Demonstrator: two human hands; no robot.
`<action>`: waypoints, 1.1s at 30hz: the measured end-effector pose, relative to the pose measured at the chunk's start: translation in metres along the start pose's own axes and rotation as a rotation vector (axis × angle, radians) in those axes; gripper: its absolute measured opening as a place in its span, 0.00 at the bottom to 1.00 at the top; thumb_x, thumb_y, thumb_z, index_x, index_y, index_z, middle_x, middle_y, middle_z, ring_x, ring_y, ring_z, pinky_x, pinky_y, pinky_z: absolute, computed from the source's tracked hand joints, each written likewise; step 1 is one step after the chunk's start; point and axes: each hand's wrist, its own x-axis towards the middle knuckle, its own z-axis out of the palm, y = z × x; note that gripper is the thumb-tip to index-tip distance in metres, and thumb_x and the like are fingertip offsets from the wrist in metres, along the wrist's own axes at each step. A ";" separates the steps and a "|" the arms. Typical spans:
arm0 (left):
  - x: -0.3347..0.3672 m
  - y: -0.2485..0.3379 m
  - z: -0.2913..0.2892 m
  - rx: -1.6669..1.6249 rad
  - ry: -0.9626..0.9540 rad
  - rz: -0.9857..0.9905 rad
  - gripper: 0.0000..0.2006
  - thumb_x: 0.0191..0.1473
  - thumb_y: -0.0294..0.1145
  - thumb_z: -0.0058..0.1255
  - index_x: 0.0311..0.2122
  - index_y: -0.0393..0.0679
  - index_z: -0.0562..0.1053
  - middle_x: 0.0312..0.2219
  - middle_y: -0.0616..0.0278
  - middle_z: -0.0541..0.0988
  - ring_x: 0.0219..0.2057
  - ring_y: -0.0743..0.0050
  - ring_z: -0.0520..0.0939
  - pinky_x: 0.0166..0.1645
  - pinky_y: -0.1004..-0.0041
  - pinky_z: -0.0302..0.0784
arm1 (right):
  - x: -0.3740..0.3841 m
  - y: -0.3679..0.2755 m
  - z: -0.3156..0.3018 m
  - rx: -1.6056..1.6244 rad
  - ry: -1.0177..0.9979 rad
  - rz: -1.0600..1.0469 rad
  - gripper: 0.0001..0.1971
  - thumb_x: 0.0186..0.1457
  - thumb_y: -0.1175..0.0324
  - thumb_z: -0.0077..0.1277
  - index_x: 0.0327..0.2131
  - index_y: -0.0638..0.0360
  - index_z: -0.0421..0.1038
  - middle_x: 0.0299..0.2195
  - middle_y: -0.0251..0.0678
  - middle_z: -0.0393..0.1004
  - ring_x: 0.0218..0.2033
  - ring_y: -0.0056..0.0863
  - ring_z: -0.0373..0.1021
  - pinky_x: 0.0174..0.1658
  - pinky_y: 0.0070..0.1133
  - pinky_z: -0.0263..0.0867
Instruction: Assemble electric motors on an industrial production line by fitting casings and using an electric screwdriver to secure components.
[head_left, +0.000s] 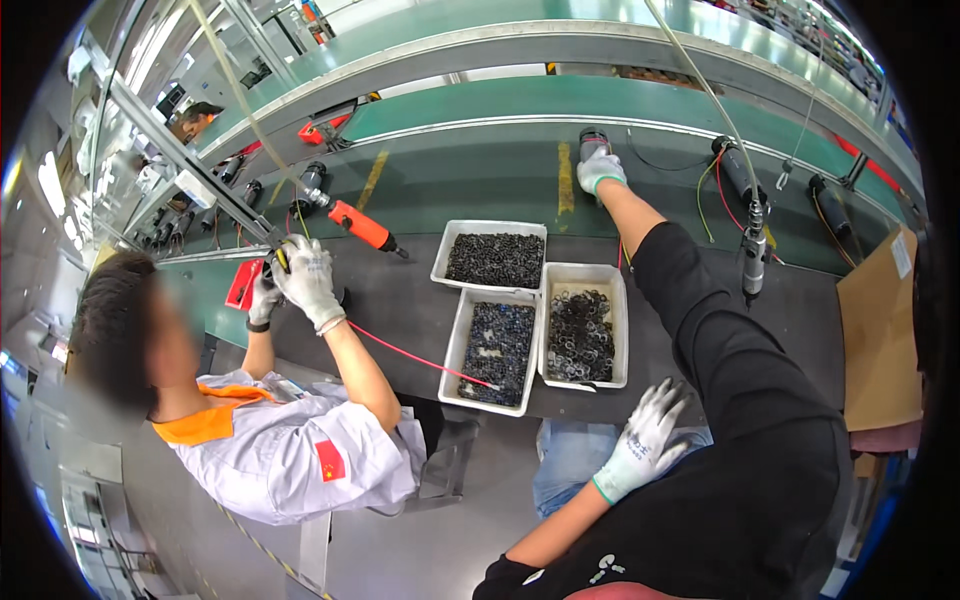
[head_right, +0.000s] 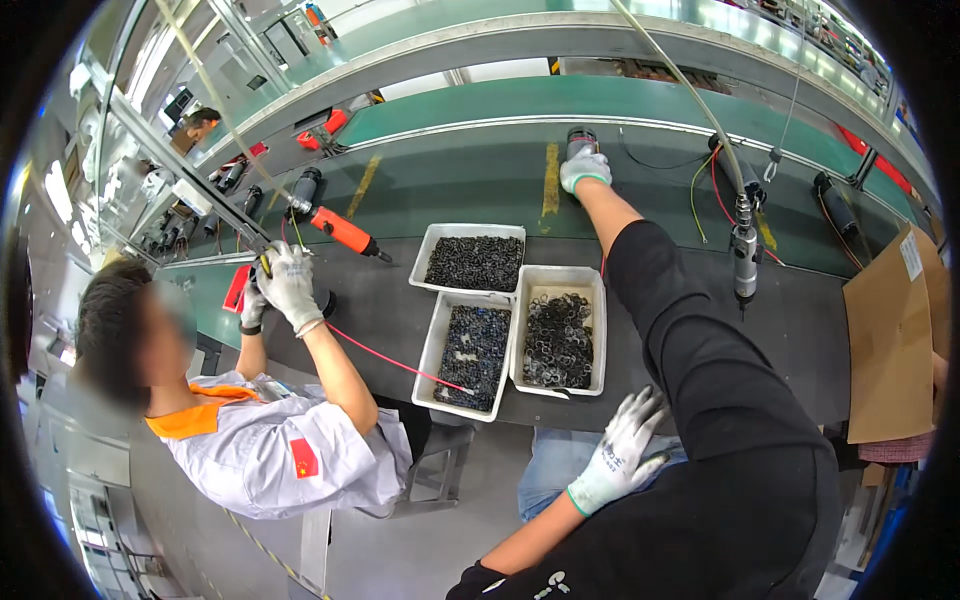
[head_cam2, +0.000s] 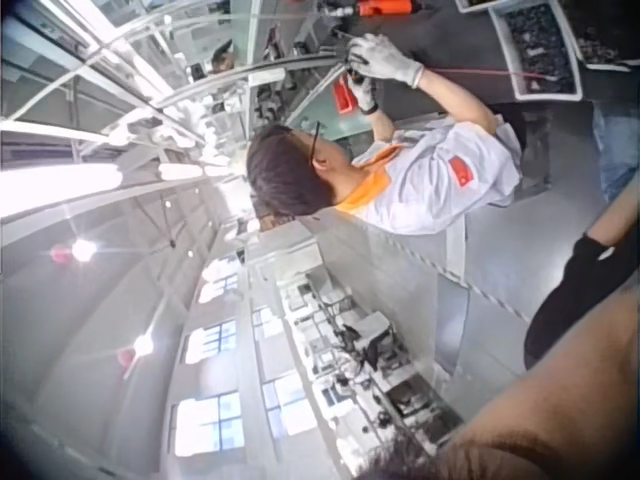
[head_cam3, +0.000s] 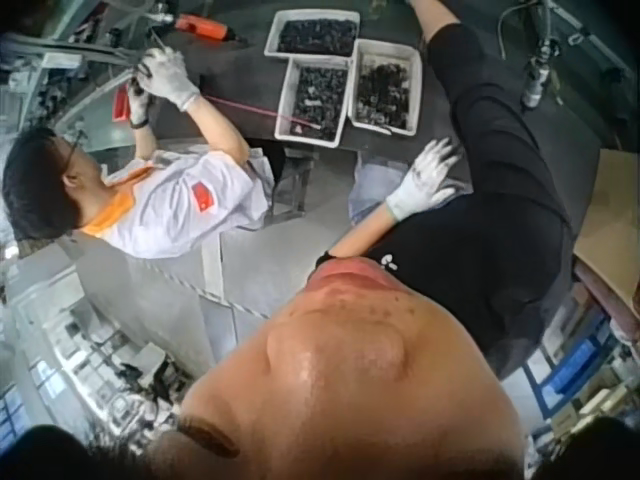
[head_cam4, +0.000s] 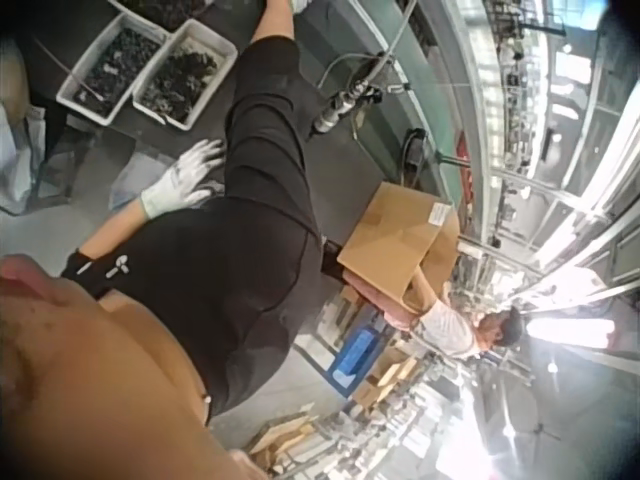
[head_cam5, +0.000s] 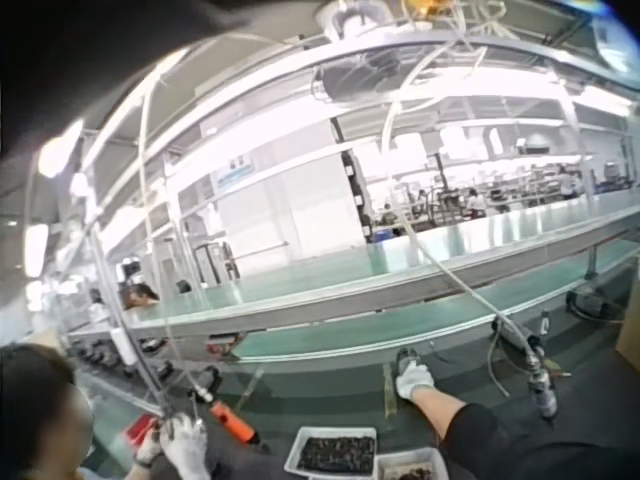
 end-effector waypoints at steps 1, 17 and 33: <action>-0.002 -0.009 -0.004 0.011 0.002 -0.023 0.40 0.51 0.41 0.62 0.66 0.34 0.62 0.66 0.38 0.63 0.70 0.37 0.59 0.74 0.46 0.51 | -0.016 -0.015 0.018 0.027 0.038 0.035 0.42 0.61 0.49 0.53 0.70 0.63 0.49 0.64 0.60 0.62 0.64 0.56 0.64 0.65 0.38 0.63; 0.031 -0.012 0.046 0.573 -0.037 -0.049 0.27 0.59 0.44 0.53 0.59 0.38 0.72 0.60 0.45 0.73 0.66 0.43 0.67 0.72 0.50 0.57 | -0.174 0.144 -0.002 0.119 0.301 -0.479 0.35 0.70 0.49 0.40 0.67 0.70 0.55 0.64 0.61 0.62 0.64 0.57 0.62 0.67 0.39 0.58; 0.033 -0.014 0.042 0.732 0.014 -0.034 0.24 0.58 0.41 0.56 0.58 0.44 0.72 0.58 0.47 0.74 0.63 0.44 0.71 0.69 0.49 0.61 | -0.419 0.355 -0.193 0.795 0.203 -0.224 0.13 0.69 0.68 0.47 0.49 0.68 0.73 0.38 0.40 0.79 0.41 0.25 0.75 0.48 0.24 0.70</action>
